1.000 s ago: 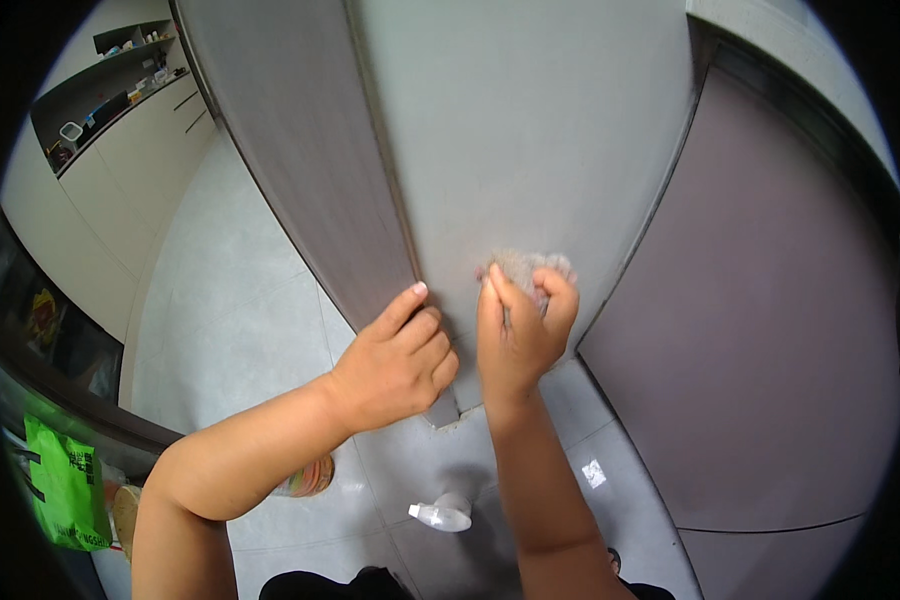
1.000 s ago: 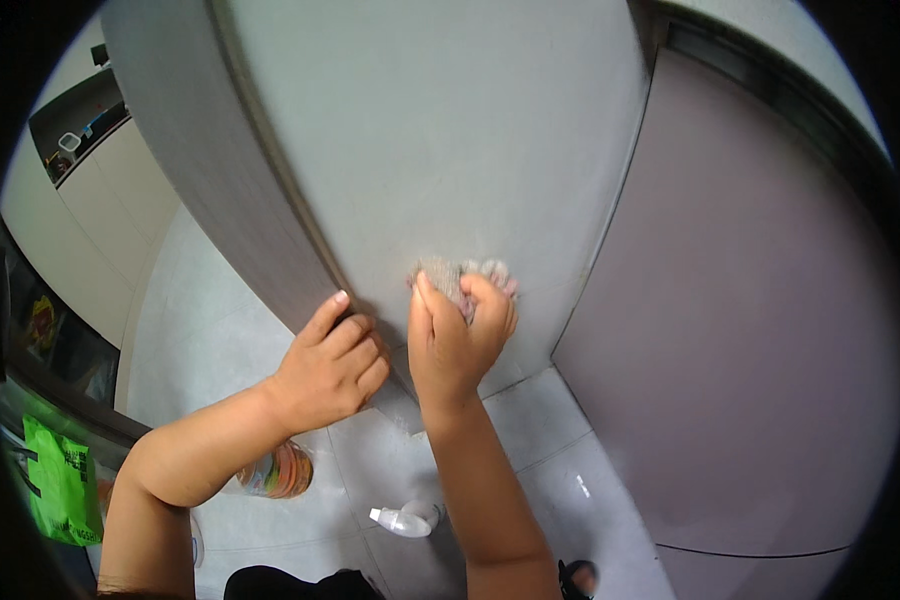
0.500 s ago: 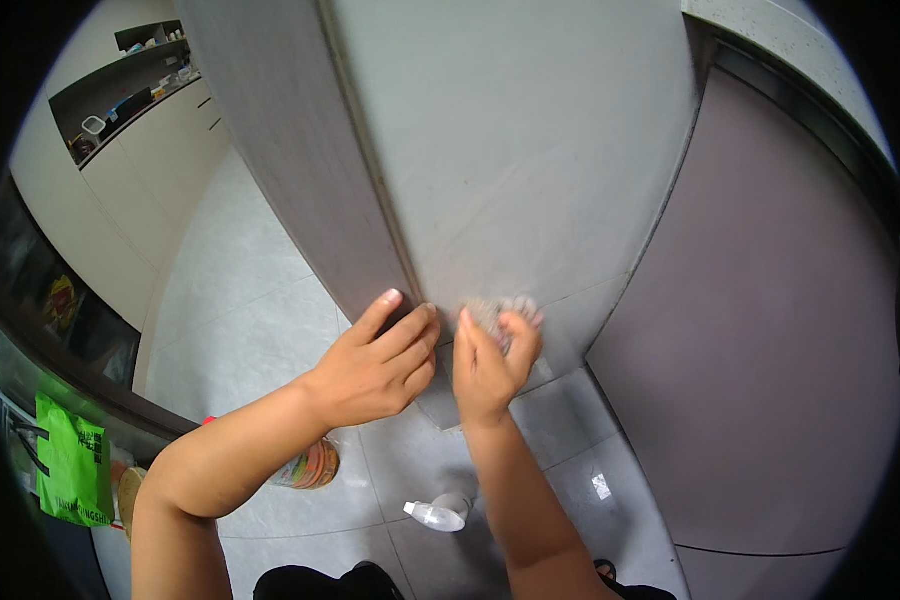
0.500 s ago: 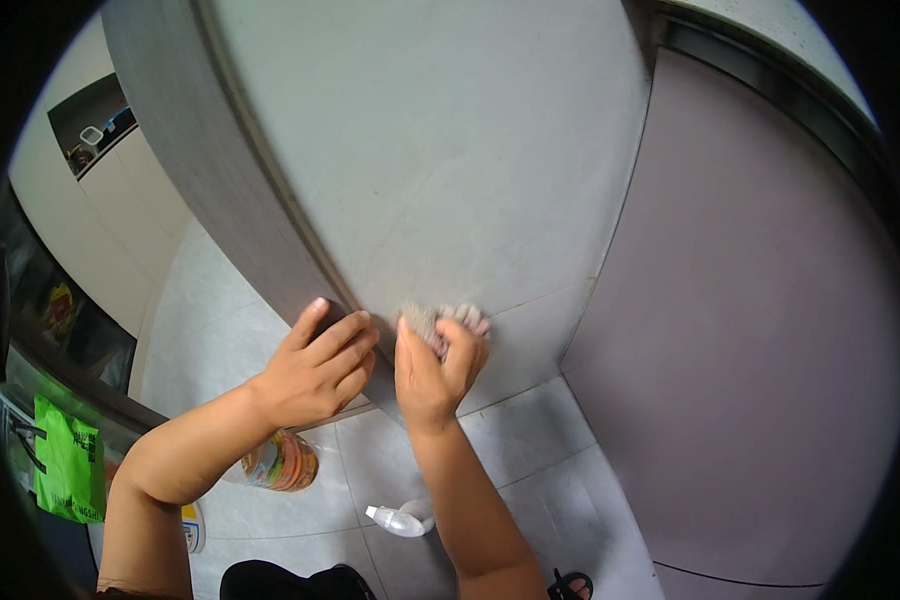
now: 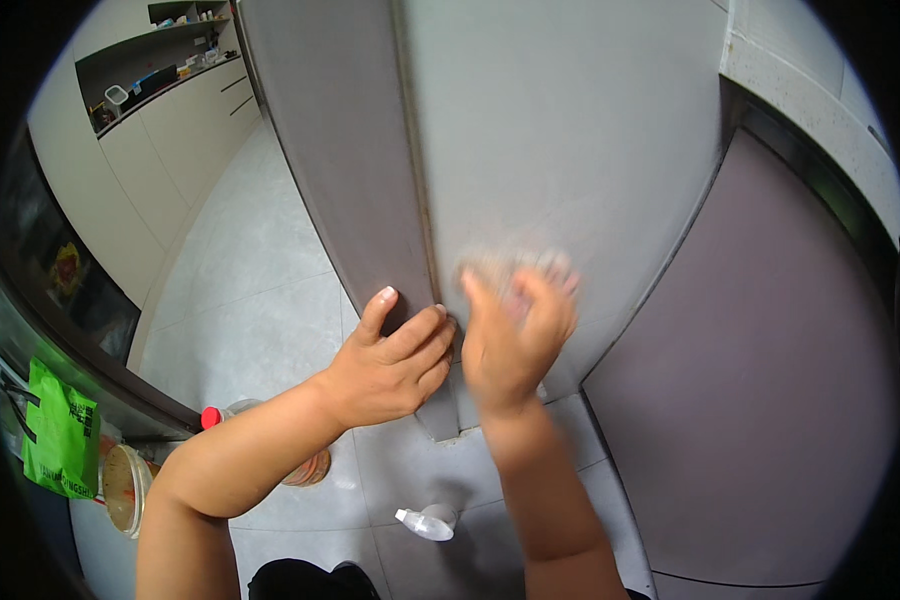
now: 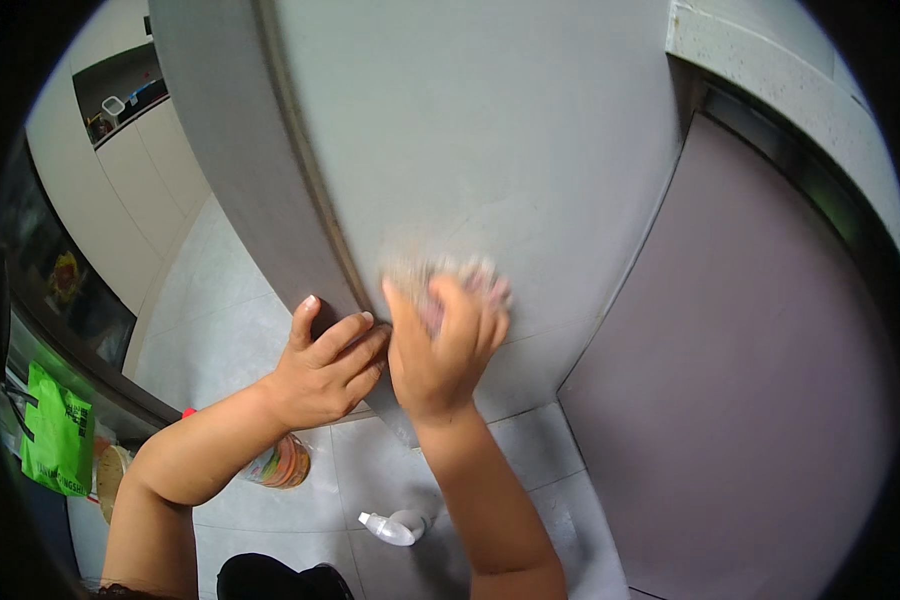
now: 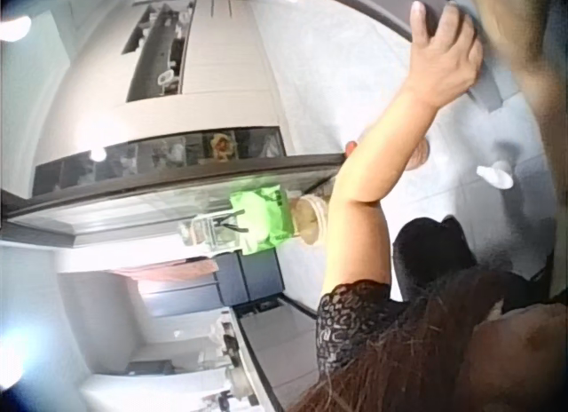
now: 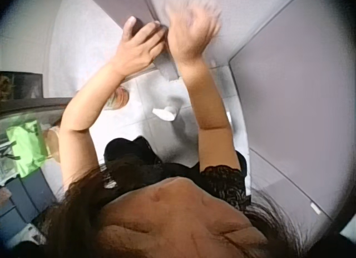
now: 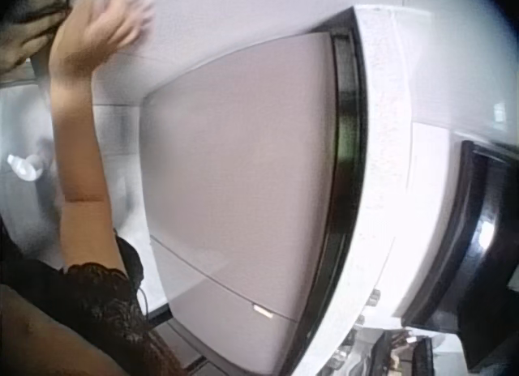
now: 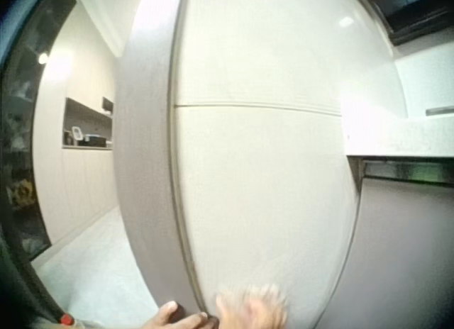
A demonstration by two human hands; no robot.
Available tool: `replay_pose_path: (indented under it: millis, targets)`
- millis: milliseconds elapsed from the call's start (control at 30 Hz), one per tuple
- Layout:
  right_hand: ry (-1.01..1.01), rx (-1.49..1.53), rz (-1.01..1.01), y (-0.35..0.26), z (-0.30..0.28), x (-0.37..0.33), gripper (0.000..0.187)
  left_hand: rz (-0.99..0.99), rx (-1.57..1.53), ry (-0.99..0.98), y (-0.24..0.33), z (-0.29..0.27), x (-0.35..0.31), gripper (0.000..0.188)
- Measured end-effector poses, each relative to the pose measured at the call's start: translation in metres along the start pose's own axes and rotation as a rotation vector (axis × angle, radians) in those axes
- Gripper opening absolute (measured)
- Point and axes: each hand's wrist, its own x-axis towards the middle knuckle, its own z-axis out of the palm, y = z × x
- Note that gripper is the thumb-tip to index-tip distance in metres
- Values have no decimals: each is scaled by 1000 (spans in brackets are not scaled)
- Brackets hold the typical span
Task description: The person wipes a vertical wall surface with a cloth, moving from upper sections down to the baseboard and corner. They repeatedly rub the wall and the junction with the floor, occasionally folding the cloth to use a clean side.
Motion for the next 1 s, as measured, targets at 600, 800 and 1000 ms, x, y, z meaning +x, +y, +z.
replay_pose_path:
  millis: [600,800,1000]
  targets:
    - [-63,-35,-60,12,-8,-55,21,36,-59,93,2,13,-3,2]
    - [28,-20,-153,-18,4,47,20,21,-87,87,3,10,-5,3]
    - [98,12,-191,-25,13,76,15,58,-104,78,0,10,-11,5]
